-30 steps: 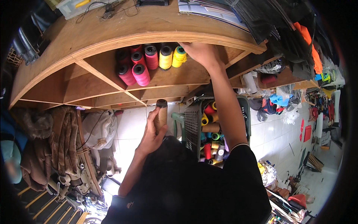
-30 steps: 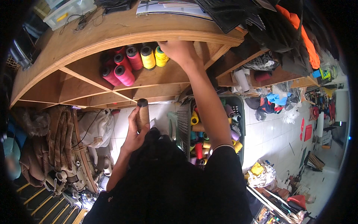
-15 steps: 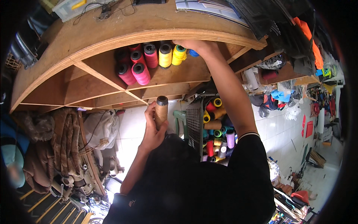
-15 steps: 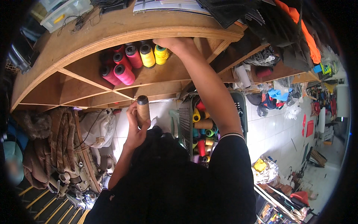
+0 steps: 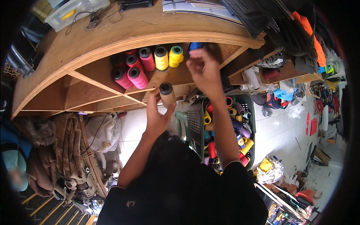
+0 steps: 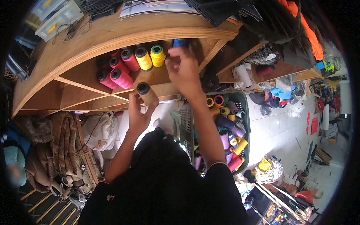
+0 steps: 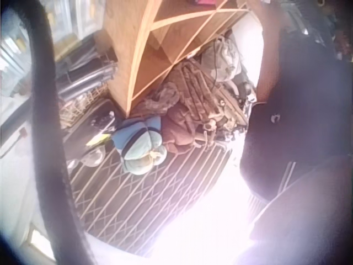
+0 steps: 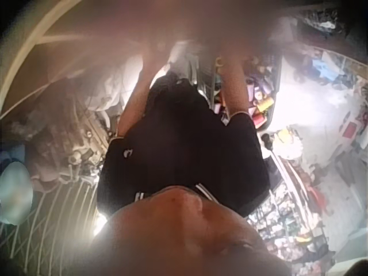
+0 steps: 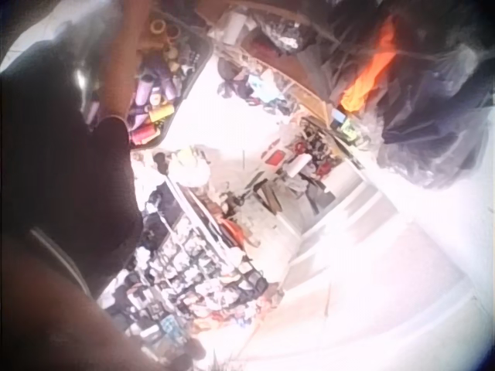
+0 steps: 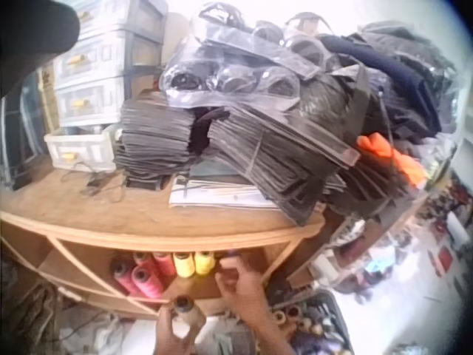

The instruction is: The person picks up various colored thread spools from a basket and places them into a wooden shelf, arranging them by color. The person handles spools of pink, blue, yellow, and brown thread, moving them from a basket to the shelf.

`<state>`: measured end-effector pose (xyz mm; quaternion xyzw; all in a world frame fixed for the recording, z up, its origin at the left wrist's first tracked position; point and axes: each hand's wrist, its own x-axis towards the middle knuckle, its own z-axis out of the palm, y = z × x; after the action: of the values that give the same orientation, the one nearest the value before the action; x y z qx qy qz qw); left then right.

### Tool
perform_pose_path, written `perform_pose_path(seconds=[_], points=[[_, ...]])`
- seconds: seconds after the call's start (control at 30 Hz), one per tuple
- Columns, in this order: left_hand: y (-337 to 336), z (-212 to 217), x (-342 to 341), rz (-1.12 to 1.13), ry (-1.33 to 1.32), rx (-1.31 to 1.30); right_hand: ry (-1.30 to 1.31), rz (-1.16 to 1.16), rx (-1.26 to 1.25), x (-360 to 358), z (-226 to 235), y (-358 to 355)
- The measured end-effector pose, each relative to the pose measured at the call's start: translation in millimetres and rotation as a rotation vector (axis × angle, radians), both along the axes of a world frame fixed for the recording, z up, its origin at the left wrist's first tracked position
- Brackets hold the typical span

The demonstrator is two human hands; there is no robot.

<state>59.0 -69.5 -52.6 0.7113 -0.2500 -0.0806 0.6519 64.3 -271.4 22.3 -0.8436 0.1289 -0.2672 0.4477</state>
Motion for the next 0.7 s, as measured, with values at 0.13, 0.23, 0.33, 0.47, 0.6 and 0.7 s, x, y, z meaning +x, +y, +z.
perform_pose_path(seconds=[0.13,0.23,0.33,0.47,0.6,0.7], points=[[-22,9,16,0.055,-0.096,0.067,0.049,-0.039,0.127,4,-65,11],[-30,10,19,0.087,-0.064,0.072,0.110,-0.078,0.081,14,-76,17],[-33,15,18,0.063,-0.046,0.058,0.079,-0.086,0.126,17,-70,17],[-28,23,13,0.032,-0.097,0.072,-0.001,-0.045,0.292,-10,-61,18],[-31,28,1,-0.005,-0.037,0.018,0.084,0.197,0.248,-77,-30,22],[-41,26,-14,-0.194,0.017,0.006,0.110,0.136,0.147,-112,-36,32]])
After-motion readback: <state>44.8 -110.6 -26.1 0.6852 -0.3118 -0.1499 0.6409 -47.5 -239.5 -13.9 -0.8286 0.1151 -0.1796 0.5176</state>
